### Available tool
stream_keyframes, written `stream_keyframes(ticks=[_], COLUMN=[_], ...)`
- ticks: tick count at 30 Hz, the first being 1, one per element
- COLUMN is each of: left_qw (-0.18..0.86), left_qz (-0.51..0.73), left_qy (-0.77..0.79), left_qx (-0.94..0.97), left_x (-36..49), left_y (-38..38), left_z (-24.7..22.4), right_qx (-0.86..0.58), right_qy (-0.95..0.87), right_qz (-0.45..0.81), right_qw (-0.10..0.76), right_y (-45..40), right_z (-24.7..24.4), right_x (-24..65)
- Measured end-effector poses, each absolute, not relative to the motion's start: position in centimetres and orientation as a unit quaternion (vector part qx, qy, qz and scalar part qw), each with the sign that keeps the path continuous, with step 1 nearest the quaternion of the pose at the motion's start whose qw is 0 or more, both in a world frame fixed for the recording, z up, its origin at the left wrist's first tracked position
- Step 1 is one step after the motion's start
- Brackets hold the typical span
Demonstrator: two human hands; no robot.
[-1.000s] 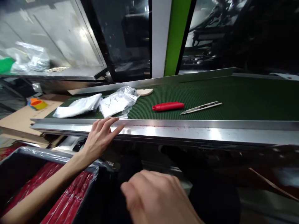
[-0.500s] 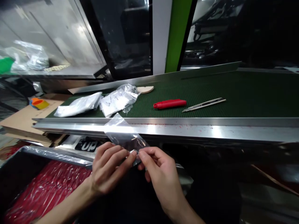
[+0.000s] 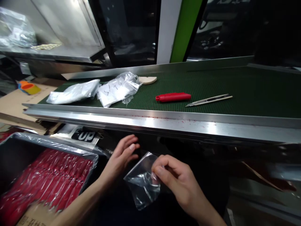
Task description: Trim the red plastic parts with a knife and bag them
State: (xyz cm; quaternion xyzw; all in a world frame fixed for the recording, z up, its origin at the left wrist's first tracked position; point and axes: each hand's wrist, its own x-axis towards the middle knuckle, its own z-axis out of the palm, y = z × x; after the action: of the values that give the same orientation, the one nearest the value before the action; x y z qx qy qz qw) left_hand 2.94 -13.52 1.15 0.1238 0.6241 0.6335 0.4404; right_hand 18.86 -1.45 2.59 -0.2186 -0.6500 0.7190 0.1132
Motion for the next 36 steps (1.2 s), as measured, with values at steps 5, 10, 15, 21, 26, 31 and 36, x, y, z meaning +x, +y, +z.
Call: stream_keyframes(ticks=[5,10,15,21,26,31,36], left_qw=[0.725,0.67,0.624,0.55,0.477,0.561,0.615], left_qz=[0.592,0.648,0.667,0.664,0.647,0.599,0.602], left_qy=[0.352,0.363,0.407,0.506,0.593,0.561,0.498], left_qx=[0.013,-0.022,-0.008,0.025,0.051,0.105,0.109], left_x=[5.4,5.9,4.2,4.4,5.5,6.5,6.7], left_y=[-13.8,-14.2,-14.7,-14.9,-14.2,-13.7,-14.3], left_z=[-0.9,-1.9,-1.5,-0.9,0.3,1.9,1.8], right_qx=[-0.201,-0.309,-0.384,-0.487,-0.452,-0.325,-0.335], right_qy=[-0.563,-0.598,-0.628,-0.701,-0.793,-0.786,-0.781], right_qz=[0.794,0.722,0.646,0.482,0.337,0.514,0.521], right_qw=[0.111,0.159,0.201,0.196,0.23,0.114,0.08], right_y=[-0.9,0.4,1.9,2.0,-1.7,-4.6,-4.0], right_z=[1.4,0.7,0.1,-0.1,1.5,2.2,2.2], right_x=[20.4,22.3,24.3,23.9,22.4,20.3,19.8])
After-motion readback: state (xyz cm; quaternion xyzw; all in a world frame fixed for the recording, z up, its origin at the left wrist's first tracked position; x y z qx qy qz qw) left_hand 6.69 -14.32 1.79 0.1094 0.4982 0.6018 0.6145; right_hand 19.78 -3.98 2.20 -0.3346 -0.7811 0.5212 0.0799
